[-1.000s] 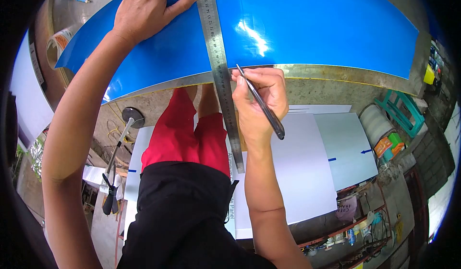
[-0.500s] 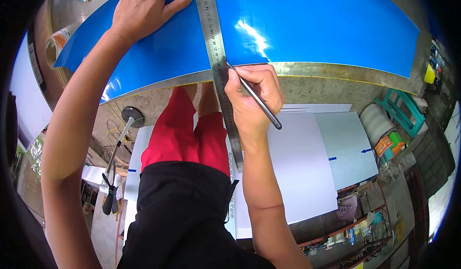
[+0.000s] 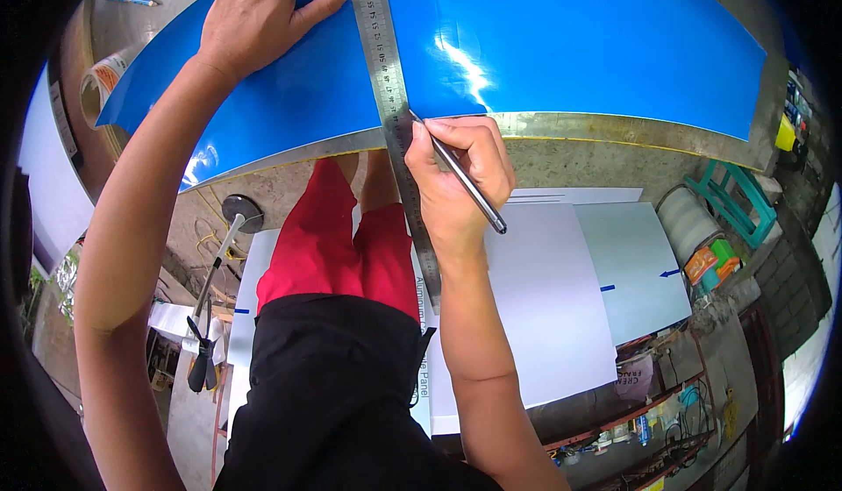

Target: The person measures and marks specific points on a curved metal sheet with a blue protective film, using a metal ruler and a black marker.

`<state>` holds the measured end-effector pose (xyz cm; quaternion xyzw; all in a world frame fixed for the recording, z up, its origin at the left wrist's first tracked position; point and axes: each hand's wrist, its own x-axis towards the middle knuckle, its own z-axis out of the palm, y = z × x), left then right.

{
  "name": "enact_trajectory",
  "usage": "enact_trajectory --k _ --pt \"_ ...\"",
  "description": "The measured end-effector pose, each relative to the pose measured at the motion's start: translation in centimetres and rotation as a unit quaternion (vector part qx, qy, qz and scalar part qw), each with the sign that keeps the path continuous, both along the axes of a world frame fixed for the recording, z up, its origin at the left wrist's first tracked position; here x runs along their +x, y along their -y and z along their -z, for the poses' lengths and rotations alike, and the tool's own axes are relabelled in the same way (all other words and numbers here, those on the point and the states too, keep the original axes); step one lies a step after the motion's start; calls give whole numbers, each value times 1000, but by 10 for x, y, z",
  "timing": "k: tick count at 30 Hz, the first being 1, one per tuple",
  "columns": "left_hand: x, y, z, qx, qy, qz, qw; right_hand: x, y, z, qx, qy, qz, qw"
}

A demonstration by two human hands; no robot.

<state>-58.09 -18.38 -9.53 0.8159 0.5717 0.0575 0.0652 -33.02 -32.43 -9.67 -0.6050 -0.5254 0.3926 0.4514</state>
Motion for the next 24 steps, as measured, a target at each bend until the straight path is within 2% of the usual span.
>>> enact_trajectory --k 14,17,24 --pt "1 0 0 -10 2 -4 1000 0 -1 0 -4 18 4 1000" --pt "1 1 3 19 2 1 1000 -1 -1 1 -3 14 4 1000" --pt "1 0 -1 -10 5 -3 1000 -3 -2 -1 -1 11 6 1000"
